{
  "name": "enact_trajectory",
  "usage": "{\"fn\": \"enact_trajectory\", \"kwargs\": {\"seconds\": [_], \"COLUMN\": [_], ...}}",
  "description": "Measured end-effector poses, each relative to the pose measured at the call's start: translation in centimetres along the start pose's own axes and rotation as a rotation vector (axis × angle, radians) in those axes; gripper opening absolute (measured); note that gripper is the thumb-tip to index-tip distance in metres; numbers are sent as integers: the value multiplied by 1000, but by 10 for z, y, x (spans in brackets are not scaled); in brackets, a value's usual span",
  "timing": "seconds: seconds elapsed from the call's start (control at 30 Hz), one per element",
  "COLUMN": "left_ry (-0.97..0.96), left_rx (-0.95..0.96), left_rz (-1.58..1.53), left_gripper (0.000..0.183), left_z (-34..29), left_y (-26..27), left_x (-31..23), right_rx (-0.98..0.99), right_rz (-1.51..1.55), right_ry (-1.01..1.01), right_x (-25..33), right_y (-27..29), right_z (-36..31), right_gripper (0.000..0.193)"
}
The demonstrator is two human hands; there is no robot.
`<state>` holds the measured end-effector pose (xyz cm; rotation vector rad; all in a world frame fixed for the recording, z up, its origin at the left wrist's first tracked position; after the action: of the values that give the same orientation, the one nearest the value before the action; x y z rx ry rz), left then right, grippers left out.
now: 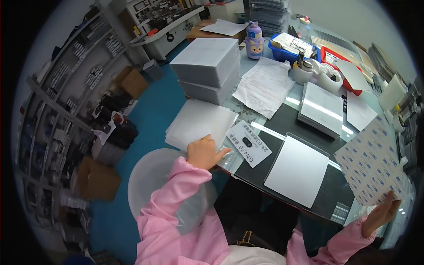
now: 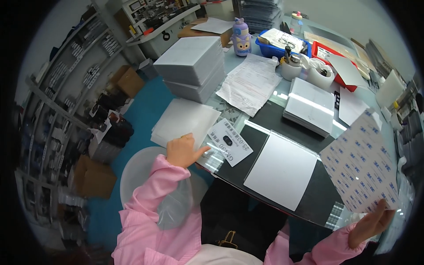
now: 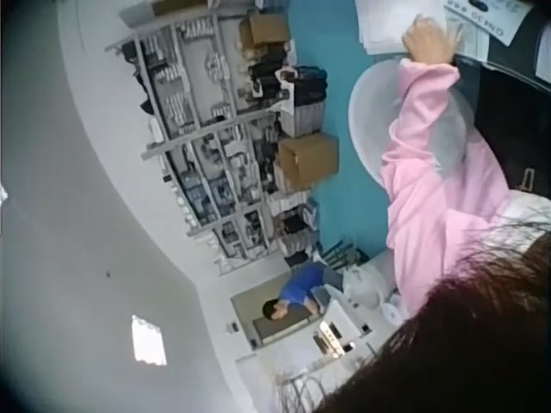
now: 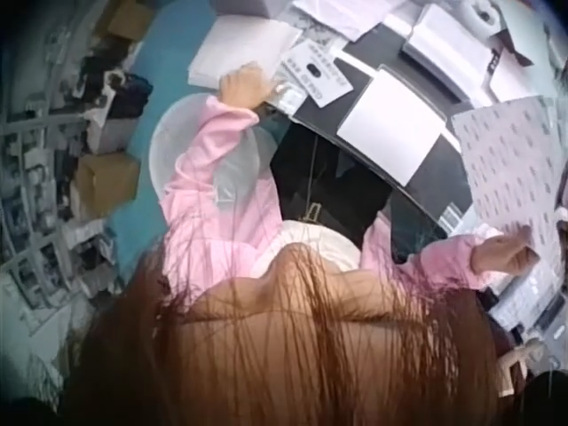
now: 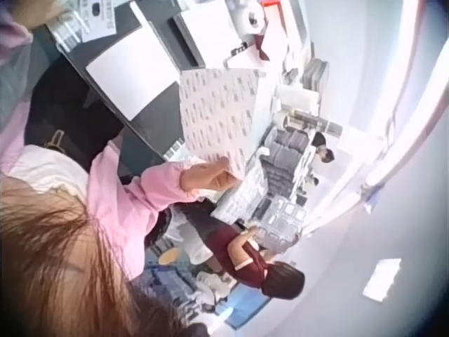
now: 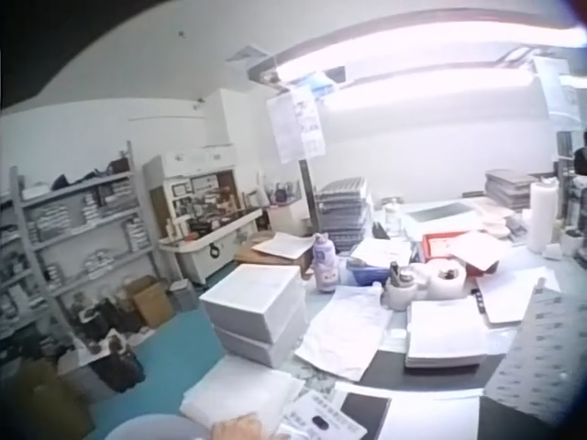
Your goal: Apply adhesive labels or protective films to flat square components on a workbench.
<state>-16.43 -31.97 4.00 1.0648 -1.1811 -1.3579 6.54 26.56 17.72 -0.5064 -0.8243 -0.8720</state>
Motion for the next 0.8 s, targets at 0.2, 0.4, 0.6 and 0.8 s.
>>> {"fn": "enact_trajectory", "kwargs": {"seconds": [0.2,0.4,0.6,0.8], "left_ry": [-104,95,-142,-490], "left_rx": [-131,120,-177,-147], "left_rz": [-36,-64,-207,-951], "left_gripper": [60,70,78,112], "left_z": [4,17,0,-27], "left_y": [4,-39,-3,38], "left_x": [-11,16,-34,-144], "right_rx": [129,278,316,533], "right_rz": [-53,6,6,122], "right_ry": [35,33,23,127], "right_x": [5,15,32,57], "right_y": [-24,-54,-74,-113], "right_z": [-25,-38,-42,-58], "right_gripper": [28,19,9,14]}}
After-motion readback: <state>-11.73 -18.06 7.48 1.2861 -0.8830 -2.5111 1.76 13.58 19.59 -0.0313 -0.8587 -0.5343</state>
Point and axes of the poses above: each hand's wrist, its own z-axis towards the middle knuckle, its own y-axis out of the back of the hand, x = y × z, the point moved 10 cm from there along z, towards the middle knuckle, and after that the axes turned 1 degree about z, right-handed, at the moved point
